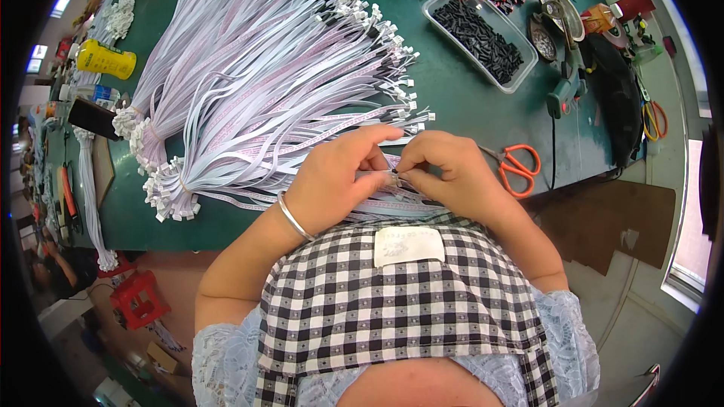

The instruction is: The person repeatedly picks small black plastic connectors from a container and attaches them to the ends of white cables. They handle the cables one at a time, inserting the connector and placing the finished cable back into a large bundle on the table.

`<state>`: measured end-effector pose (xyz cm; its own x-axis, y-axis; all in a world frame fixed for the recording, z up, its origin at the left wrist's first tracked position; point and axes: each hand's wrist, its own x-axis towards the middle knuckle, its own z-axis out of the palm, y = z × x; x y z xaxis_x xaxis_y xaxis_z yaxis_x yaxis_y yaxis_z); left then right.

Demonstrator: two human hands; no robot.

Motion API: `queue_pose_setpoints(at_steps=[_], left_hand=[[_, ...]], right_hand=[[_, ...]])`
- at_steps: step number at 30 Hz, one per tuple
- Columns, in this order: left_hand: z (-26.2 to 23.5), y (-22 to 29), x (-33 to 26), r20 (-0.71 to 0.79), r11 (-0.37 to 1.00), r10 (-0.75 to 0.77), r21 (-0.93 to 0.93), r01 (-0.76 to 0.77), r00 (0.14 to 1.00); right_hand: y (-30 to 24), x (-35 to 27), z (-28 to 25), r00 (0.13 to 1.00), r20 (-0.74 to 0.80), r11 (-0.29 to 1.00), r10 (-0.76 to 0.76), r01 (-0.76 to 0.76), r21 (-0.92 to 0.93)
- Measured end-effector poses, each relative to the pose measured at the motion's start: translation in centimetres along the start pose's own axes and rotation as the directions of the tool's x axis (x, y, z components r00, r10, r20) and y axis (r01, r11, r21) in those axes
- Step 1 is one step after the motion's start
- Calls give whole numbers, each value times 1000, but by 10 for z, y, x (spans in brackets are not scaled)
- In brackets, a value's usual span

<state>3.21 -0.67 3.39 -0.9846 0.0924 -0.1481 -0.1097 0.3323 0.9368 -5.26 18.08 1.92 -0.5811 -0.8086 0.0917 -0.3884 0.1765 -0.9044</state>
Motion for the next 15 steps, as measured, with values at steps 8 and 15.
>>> queue_pose_setpoints(at_steps=[8,15], left_hand=[[-1,0,16,-164,902,393,262,-344,905],[-12,-10,68,-240,724,511,638,-262,826]], right_hand=[[0,18,-15,997,-31,992,69,-65,107],[28,59,-77,958,-237,905,-162,48,-424]])
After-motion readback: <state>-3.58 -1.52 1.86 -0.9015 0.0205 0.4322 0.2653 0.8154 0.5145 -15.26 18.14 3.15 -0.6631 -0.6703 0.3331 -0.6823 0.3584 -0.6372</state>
